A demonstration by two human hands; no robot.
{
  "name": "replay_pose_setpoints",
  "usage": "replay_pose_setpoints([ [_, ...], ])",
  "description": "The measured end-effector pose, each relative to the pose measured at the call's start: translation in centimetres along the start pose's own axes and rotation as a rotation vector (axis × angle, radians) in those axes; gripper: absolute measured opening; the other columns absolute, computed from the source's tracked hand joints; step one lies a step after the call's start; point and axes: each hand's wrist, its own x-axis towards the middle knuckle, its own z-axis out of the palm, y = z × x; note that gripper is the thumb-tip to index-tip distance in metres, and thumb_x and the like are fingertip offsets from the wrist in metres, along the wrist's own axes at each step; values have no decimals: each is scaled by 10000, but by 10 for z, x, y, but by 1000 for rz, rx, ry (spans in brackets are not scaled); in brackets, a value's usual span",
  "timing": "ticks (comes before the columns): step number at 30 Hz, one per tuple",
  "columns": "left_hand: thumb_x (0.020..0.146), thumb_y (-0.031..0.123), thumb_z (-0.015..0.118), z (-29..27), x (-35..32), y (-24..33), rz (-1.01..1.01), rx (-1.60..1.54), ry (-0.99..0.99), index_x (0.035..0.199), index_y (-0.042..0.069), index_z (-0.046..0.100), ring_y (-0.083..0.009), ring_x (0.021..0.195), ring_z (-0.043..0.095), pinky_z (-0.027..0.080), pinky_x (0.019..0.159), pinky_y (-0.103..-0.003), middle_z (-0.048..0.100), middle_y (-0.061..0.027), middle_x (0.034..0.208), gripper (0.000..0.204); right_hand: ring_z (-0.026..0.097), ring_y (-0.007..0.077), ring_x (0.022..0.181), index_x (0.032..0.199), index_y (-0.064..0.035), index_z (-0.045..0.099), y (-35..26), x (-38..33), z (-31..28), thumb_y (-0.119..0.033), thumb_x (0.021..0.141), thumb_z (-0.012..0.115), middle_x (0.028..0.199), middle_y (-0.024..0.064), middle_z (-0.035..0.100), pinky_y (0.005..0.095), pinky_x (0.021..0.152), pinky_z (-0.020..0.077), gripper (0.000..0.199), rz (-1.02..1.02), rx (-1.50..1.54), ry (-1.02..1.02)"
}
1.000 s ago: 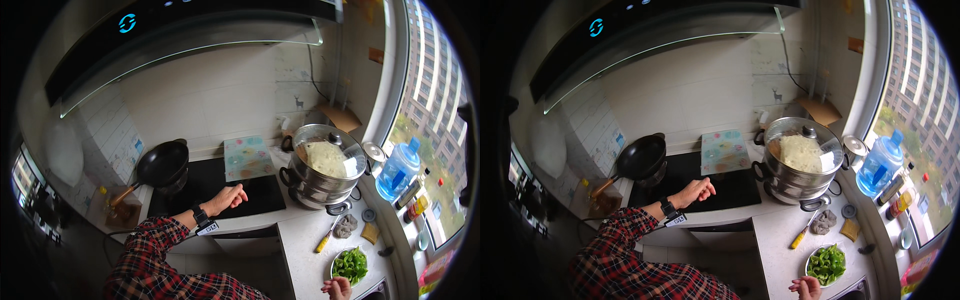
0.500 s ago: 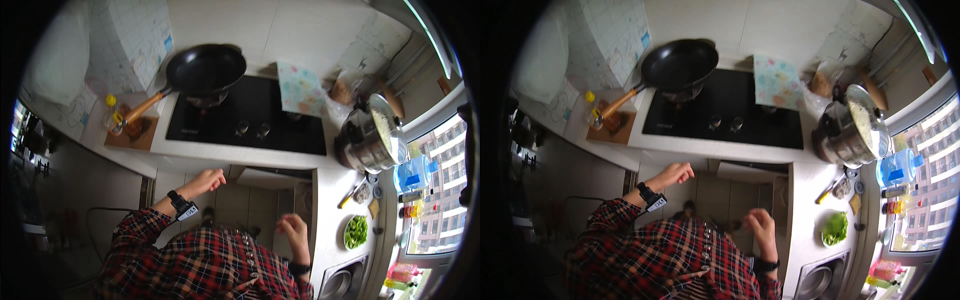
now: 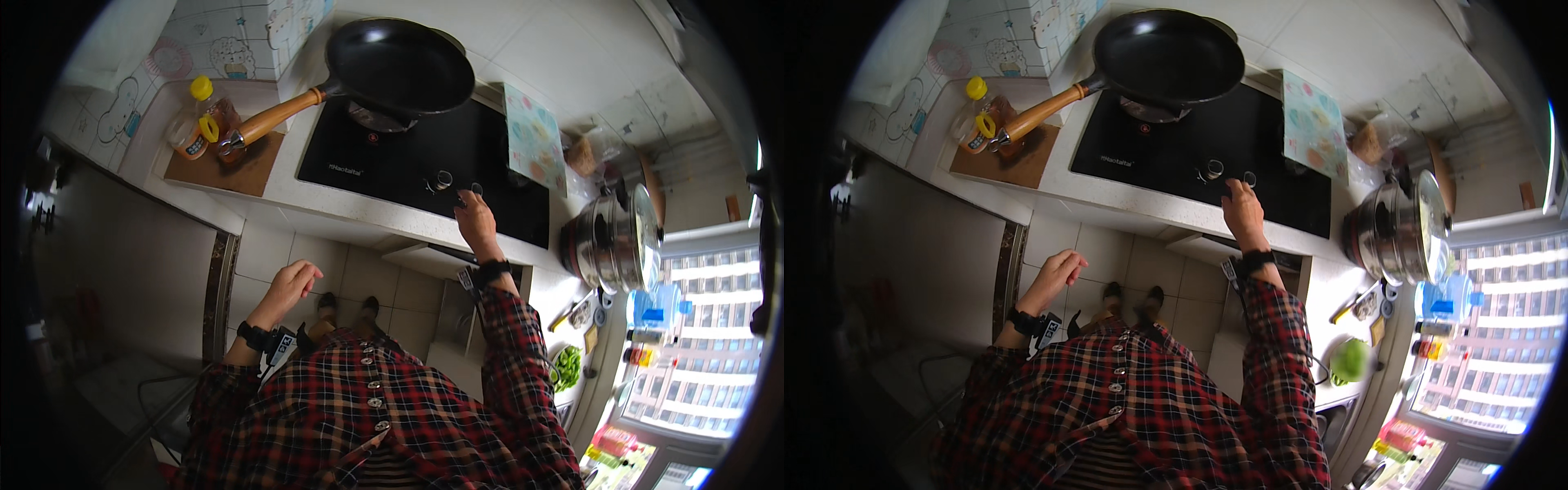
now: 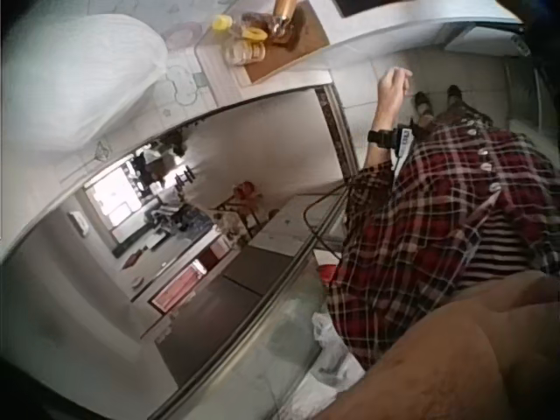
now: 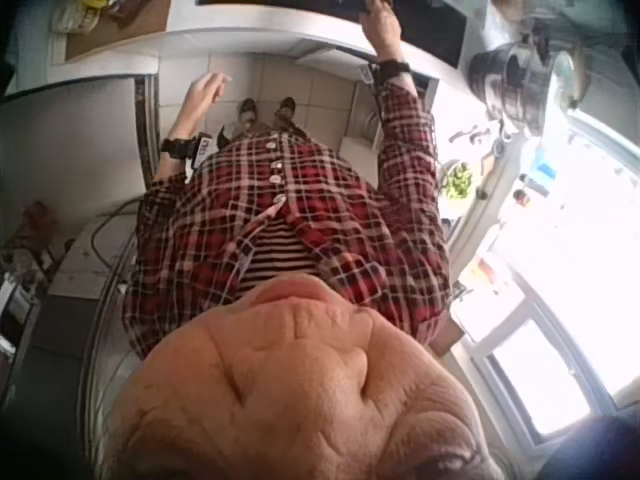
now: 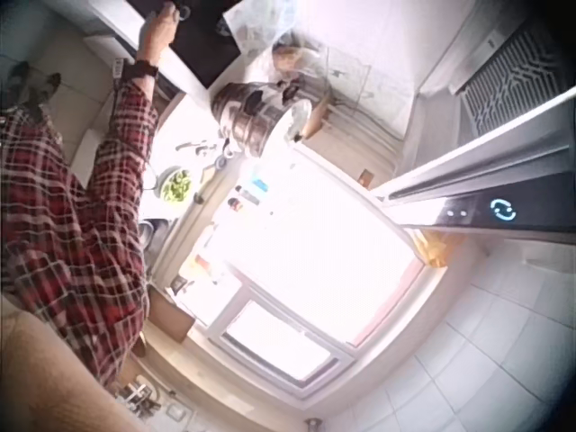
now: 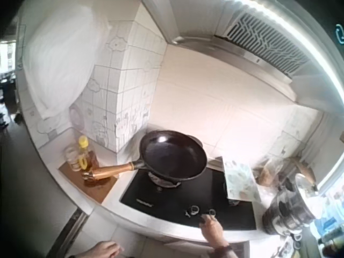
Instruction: The person tears green bell pepper pieces by hand and places them in a bowl, then retrieves green onions from the refrigerator, washes them, and chops them on a cutting board using a knife. The person also moves a wok and turns on the stove.
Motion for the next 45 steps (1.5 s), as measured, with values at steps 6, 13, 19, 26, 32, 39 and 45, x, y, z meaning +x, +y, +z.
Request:
replay_pose_setpoints([
  [6,1026,206,448,2,4,-15,-13,-75,91,957,23,618,-46,616,450,394,563,-205,500,26,696,259,611,343,1005,1125,-134,568,6,74,56,-99,843,625,1080,143,581,432,803,538,290,-151,-277,-126],
  [13,1033,202,439,12,22,-17,-15,-105,128,972,24,606,-56,628,431,377,577,-209,477,25,704,252,669,364,844,1059,-97,553,18,94,46,-166,850,675,959,160,627,443,710,557,251,-229,-343,-334],
  [19,1034,200,434,15,43,-13,-5,-85,109,967,20,603,-52,608,426,369,572,-209,467,26,678,256,685,351,772,1026,-42,578,10,107,43,-244,841,690,865,174,672,429,672,560,295,-242,-392,-354],
  [26,1033,206,444,13,63,-20,11,-113,83,971,22,603,-48,602,426,371,571,-210,464,29,672,251,672,195,527,919,-12,638,-6,127,42,-392,850,666,697,101,690,305,536,541,387,600,-19,-474],
  [32,1024,211,468,9,69,-28,-15,-117,80,975,36,612,-41,609,442,373,562,-206,466,34,665,232,684,193,537,906,21,589,-8,122,40,-407,838,677,654,100,674,290,518,544,442,568,-17,-412],
  [39,1017,226,485,4,76,-38,-22,-90,108,964,40,618,-39,595,419,357,536,-211,460,32,667,234,667,226,490,800,84,545,-4,133,39,-283,854,708,633,172,658,295,408,530,406,522,5,-528],
  [45,1016,223,482,3,82,-54,-49,-119,142,968,32,613,-42,601,406,351,534,-214,453,30,676,236,681,305,526,869,124,537,-7,147,40,-203,860,717,663,204,632,350,421,573,373,667,79,-656],
])
